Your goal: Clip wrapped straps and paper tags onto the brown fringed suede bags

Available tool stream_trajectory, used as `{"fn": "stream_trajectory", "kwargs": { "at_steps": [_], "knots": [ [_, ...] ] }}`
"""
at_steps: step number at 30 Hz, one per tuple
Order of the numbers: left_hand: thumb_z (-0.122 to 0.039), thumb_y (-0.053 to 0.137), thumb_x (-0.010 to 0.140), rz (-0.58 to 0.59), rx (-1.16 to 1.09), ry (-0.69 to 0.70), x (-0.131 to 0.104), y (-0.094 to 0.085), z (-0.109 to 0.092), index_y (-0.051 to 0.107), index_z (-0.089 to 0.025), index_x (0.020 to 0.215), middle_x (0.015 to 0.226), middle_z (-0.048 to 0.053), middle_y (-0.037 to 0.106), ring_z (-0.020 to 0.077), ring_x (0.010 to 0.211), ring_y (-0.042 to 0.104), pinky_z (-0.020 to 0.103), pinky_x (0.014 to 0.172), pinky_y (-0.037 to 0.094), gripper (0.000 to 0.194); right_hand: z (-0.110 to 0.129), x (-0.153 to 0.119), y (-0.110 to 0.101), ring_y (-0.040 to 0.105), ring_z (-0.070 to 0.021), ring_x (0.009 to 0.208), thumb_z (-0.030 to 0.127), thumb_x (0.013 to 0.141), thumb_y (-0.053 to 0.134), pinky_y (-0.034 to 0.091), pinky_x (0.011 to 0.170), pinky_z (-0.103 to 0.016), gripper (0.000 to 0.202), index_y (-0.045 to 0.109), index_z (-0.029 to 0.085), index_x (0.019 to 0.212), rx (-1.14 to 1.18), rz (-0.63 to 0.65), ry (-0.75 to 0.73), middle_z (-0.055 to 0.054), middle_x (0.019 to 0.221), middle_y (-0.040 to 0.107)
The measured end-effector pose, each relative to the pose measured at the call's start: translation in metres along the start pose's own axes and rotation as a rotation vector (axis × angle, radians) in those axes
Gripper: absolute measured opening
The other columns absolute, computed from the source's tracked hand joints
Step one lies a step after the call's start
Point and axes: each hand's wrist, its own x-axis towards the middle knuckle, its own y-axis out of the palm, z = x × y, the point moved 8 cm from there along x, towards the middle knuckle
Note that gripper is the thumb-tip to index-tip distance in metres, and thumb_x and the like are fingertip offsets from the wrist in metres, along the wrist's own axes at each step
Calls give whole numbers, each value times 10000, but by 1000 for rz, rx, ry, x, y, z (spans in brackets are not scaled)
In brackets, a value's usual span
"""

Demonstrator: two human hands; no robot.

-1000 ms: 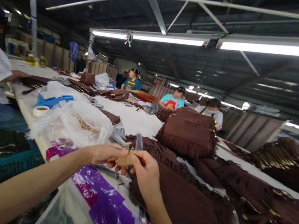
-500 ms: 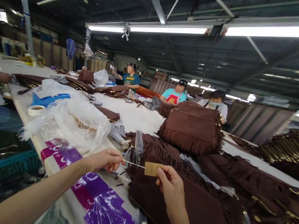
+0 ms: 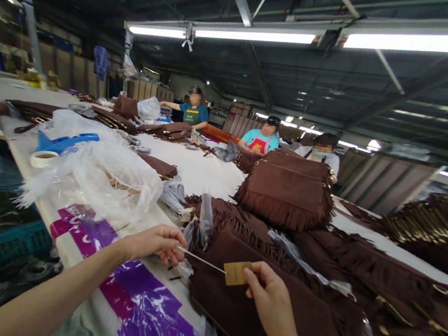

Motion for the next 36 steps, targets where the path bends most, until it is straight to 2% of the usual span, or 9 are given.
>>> {"fn": "stream_trajectory", "kwargs": {
  "at_steps": [4,8,11,14,19,23,26,32,36],
  "knots": [
    [-277,504,776,-55,190,74,-3,5,-6,488,-182,949,694,-2,682,122,538,618,201,485,382,198,2,-3,-8,597,-235,585,434,760,555,454,537,-323,217,659,245,738,-280,-84,-69,-25,669,647],
    [-178,405,798,-64,367,201,-5,29,-36,456,-200,910,609,-48,617,103,456,523,202,468,367,125,53,-15,14,598,-312,1023,365,823,477,506,789,-407,317,656,243,1055,-323,-212,-289,-93,1136,644],
    [-166,401,826,-66,478,299,-4,45,-64,461,-205,891,598,-54,583,107,480,515,206,486,365,97,74,-15,68,631,-266,953,374,888,478,554,693,-345,423,545,231,1280,90,64,-198,-85,1094,659],
    [-163,411,833,-131,526,345,-1,45,-76,477,-201,853,571,-61,526,109,492,505,210,500,362,79,74,-13,108,614,-198,652,406,893,532,510,546,-269,363,596,222,1199,302,249,-108,-18,794,659],
    [-230,493,858,-232,583,360,-1,33,-47,498,-196,864,653,-33,572,133,597,540,236,577,400,34,39,-1,99,431,-118,490,446,873,605,322,432,-207,314,634,196,685,206,188,-142,32,595,526],
    [-273,676,799,-152,1005,433,-2,45,-15,604,-201,954,961,46,643,208,902,574,288,776,418,186,24,2,93,439,-126,533,479,852,619,337,484,-214,312,676,189,754,312,248,-74,34,606,516],
    [-285,609,874,-107,1228,421,0,48,-2,632,-204,860,919,52,641,213,890,569,297,772,406,86,29,0,96,494,-153,627,470,840,625,383,586,-235,323,693,171,739,296,298,-82,15,648,562],
    [-174,518,892,-184,1302,395,-5,39,-7,598,-187,880,908,37,620,185,830,574,273,717,424,82,29,-1,102,551,-182,677,407,843,585,391,625,-256,299,708,169,711,192,358,-112,-2,677,629],
    [-114,462,897,-153,1299,396,-9,46,-11,585,-214,1103,958,34,620,181,861,589,271,742,440,260,29,-1,100,609,-208,744,384,857,566,416,684,-273,279,756,192,787,118,350,-173,-19,755,692]
  ]
}}
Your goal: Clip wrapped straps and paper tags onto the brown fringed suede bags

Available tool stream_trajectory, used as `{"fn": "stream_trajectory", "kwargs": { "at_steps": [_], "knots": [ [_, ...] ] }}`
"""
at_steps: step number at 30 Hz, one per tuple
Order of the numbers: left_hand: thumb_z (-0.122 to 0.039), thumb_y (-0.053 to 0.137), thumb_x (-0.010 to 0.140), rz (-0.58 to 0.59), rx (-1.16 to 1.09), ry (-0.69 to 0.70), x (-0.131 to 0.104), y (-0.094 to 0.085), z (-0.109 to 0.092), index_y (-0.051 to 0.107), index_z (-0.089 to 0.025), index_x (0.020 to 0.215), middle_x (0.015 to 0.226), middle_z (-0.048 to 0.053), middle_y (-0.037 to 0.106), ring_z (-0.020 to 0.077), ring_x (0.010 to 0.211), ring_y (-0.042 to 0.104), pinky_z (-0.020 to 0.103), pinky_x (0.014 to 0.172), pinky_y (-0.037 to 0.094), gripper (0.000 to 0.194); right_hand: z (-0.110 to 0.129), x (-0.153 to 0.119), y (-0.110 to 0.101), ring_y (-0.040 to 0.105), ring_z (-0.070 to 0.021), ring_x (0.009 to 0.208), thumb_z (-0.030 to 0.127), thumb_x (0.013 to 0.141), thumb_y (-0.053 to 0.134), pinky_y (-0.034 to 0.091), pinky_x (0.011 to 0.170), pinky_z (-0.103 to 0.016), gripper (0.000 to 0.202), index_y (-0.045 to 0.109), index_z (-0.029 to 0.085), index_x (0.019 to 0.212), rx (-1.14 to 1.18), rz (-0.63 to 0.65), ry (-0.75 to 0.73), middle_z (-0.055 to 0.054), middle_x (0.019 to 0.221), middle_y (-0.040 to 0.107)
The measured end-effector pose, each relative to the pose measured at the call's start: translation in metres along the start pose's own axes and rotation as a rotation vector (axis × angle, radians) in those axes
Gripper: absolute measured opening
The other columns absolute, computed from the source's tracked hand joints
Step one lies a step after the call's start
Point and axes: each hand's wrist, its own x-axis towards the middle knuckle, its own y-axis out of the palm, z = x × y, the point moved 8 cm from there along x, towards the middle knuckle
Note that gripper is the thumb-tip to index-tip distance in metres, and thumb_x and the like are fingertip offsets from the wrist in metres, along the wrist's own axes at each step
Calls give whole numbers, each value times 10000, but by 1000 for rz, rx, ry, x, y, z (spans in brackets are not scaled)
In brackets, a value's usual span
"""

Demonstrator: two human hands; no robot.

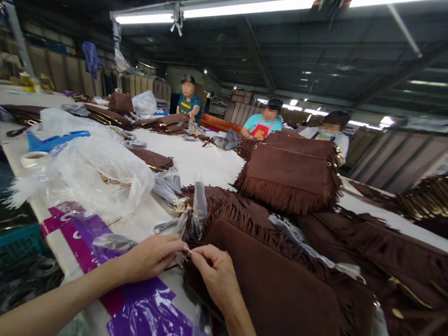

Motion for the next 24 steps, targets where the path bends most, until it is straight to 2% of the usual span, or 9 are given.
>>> {"fn": "stream_trajectory", "kwargs": {
  "at_steps": [2,5,10,16,20,24],
  "knots": [
    [-117,452,908,28,0,29,1,-1,-5,589,-241,1143,967,30,617,180,871,592,267,750,443,299,0,0,-1,627,-210,758,370,857,568,422,701,-277,260,768,207,823,-36,-2,-23,-20,789,715],
    [-110,455,905,39,-6,44,3,-6,-8,622,-219,1005,959,28,615,173,885,588,257,764,442,223,0,-2,-1,644,-200,749,329,848,580,426,706,-268,219,771,223,836,-75,-6,-42,-11,800,732],
    [-112,474,881,42,29,69,8,-11,-10,568,-192,860,946,22,601,165,870,574,253,753,434,126,5,-5,-3,618,-176,669,311,848,570,401,644,-251,233,716,206,700,-166,-37,-65,-2,696,686],
    [-212,550,862,86,128,99,10,-11,-12,542,-187,866,941,37,608,188,857,577,269,726,430,26,13,-9,0,553,-144,625,204,796,528,343,622,-240,202,612,197,612,-323,-10,-110,20,644,610],
    [-191,518,890,132,166,74,15,-14,-10,545,-196,878,857,26,632,190,816,585,272,709,422,29,12,-8,2,534,-144,624,188,751,502,320,603,-237,181,559,193,580,-326,29,-86,22,621,581],
    [-154,551,865,139,152,54,18,-21,-13,569,-215,897,854,16,645,190,835,594,266,729,424,71,11,-7,1,525,-137,601,216,772,489,325,604,-232,196,565,195,592,-302,45,-82,32,607,575]
  ]
}}
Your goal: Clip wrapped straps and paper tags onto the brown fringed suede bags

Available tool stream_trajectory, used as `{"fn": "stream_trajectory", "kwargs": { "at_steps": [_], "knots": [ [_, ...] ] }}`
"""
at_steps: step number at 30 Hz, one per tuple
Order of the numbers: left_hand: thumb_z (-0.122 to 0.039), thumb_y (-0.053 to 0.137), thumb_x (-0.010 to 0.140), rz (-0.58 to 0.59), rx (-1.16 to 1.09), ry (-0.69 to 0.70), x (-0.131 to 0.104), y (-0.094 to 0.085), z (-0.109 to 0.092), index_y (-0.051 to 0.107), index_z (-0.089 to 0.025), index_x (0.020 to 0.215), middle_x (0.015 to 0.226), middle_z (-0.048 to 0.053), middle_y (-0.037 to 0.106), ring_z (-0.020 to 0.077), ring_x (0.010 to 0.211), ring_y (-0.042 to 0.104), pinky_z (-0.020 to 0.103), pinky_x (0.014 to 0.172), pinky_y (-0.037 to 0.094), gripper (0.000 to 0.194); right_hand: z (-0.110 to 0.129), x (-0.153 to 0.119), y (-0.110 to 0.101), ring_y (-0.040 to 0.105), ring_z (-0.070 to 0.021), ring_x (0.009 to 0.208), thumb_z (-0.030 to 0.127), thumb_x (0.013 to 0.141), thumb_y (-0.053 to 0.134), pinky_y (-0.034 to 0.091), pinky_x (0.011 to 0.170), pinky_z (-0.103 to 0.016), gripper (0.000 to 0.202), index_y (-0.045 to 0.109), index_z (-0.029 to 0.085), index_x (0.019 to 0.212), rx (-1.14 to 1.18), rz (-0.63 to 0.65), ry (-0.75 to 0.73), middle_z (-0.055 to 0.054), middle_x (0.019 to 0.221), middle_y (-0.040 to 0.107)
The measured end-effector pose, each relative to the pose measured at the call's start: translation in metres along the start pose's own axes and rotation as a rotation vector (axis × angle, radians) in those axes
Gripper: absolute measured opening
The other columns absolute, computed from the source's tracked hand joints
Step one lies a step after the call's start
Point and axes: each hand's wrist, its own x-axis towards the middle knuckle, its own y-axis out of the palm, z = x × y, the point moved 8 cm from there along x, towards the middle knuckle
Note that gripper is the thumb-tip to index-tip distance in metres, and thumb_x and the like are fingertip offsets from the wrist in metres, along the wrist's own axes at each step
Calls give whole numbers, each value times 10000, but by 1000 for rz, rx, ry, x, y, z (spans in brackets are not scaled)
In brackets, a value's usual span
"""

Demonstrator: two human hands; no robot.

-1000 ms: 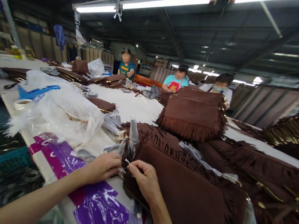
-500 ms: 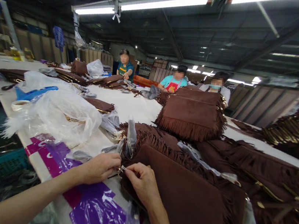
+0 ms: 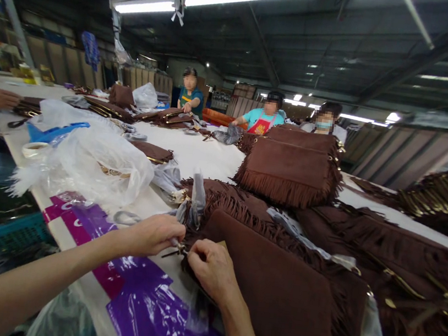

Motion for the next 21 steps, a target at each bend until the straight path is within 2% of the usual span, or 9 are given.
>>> {"fn": "stream_trajectory", "kwargs": {
  "at_steps": [8,16,21],
  "knots": [
    [-139,551,857,-6,3,-36,-2,-9,-6,585,-209,905,869,23,656,195,847,605,271,738,441,92,0,1,4,537,-139,607,170,779,530,318,595,-233,185,582,193,602,-122,-9,3,31,616,587],
    [-154,533,848,5,29,-126,0,-17,-10,579,-211,935,844,40,666,223,815,620,294,705,451,113,14,1,5,597,-152,707,152,858,613,371,650,-237,162,687,201,723,-206,-14,-94,5,738,637],
    [-163,545,835,-35,-63,-176,-7,-15,-9,564,-211,937,864,36,670,232,867,627,305,734,455,114,18,-1,18,614,-171,699,177,892,639,334,571,-254,178,687,203,723,-470,3,-49,-15,734,628]
  ]
}}
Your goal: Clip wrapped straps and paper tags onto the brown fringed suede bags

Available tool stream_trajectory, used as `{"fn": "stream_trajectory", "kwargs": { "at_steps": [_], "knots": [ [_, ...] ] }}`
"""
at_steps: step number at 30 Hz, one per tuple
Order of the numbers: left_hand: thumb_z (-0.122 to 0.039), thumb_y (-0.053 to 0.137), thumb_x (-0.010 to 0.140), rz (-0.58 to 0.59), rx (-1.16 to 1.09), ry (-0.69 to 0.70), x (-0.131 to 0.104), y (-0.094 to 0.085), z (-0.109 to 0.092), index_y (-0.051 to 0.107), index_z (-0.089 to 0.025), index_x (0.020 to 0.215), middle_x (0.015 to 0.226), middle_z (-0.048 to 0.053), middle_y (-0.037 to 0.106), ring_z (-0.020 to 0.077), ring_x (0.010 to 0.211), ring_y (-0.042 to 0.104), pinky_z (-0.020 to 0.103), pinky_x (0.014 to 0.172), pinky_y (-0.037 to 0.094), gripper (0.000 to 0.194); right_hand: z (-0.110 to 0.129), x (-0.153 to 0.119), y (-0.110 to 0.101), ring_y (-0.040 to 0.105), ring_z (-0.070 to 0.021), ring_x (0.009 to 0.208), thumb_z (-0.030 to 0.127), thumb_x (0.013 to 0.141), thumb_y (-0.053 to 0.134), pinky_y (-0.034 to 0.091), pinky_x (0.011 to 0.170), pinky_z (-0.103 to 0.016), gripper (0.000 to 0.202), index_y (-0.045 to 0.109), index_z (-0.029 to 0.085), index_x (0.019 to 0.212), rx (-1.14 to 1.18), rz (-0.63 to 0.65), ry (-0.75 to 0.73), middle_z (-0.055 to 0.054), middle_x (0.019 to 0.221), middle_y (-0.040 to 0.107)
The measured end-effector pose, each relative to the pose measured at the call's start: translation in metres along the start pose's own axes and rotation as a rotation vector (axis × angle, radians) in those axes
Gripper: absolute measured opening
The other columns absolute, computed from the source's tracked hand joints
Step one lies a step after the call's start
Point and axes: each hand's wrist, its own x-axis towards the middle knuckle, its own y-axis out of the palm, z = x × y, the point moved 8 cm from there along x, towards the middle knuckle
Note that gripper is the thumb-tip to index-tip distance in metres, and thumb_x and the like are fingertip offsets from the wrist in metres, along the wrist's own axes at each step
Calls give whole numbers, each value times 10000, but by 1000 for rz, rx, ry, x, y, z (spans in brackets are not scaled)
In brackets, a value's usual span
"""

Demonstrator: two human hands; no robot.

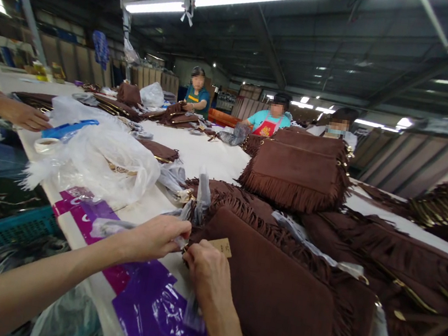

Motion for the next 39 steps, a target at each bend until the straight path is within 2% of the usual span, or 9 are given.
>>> {"fn": "stream_trajectory", "kwargs": {
  "at_steps": [4,10,18,24,28,31,34,37,39],
  "knots": [
    [-173,569,827,-9,-43,-45,-7,2,1,567,-208,946,894,33,670,228,890,619,300,742,452,124,3,-1,7,619,-182,686,202,923,630,302,542,-271,174,683,203,757,-161,15,89,-36,743,648],
    [-179,595,807,-37,-192,-75,-14,5,6,586,-208,948,890,12,663,198,865,604,286,744,433,144,3,-2,10,641,-196,730,201,938,638,313,560,-276,152,680,189,793,-169,21,145,-49,776,676],
    [-185,521,855,-24,-265,-18,-5,-6,11,605,-198,885,814,3,658,161,766,585,239,658,399,91,3,-3,10,632,-200,684,214,948,617,294,541,-287,141,660,194,815,-180,-97,160,-49,766,680],
    [-165,539,852,84,-227,84,11,-8,11,624,-199,896,821,-8,670,151,770,588,226,666,391,102,0,4,9,629,-204,726,187,913,590,363,603,-260,114,657,198,821,110,-99,31,-31,751,659],
    [-158,550,847,106,-165,177,27,-5,11,622,-210,899,824,-16,659,152,781,585,227,696,406,103,-16,8,11,595,-158,551,254,888,556,381,539,-236,176,597,221,721,462,-78,97,32,606,596],
    [-169,605,819,-29,-24,175,30,-10,12,595,-194,916,899,26,646,195,865,575,275,765,420,101,-26,11,17,572,-150,476,314,858,547,372,490,-234,183,581,227,700,547,-48,191,47,557,567],
    [-185,576,842,-228,-7,104,15,-15,14,572,-172,891,934,61,628,203,870,563,289,755,426,51,-30,13,19,583,-158,481,341,838,530,376,486,-233,199,580,227,684,595,-44,230,43,540,558],
    [-198,519,869,-199,-159,-4,-5,4,23,584,-174,776,750,20,621,160,701,558,252,656,419,116,-28,15,17,575,-161,471,335,819,522,372,486,-237,199,568,226,658,607,-46,231,46,507,535],
    [-165,511,849,-139,-235,-28,-14,23,27,622,-175,776,741,18,644,158,705,580,250,672,429,133,-27,15,15,570,-161,465,328,813,521,366,481,-239,201,560,227,644,596,-48,225,48,491,525]
  ]
}}
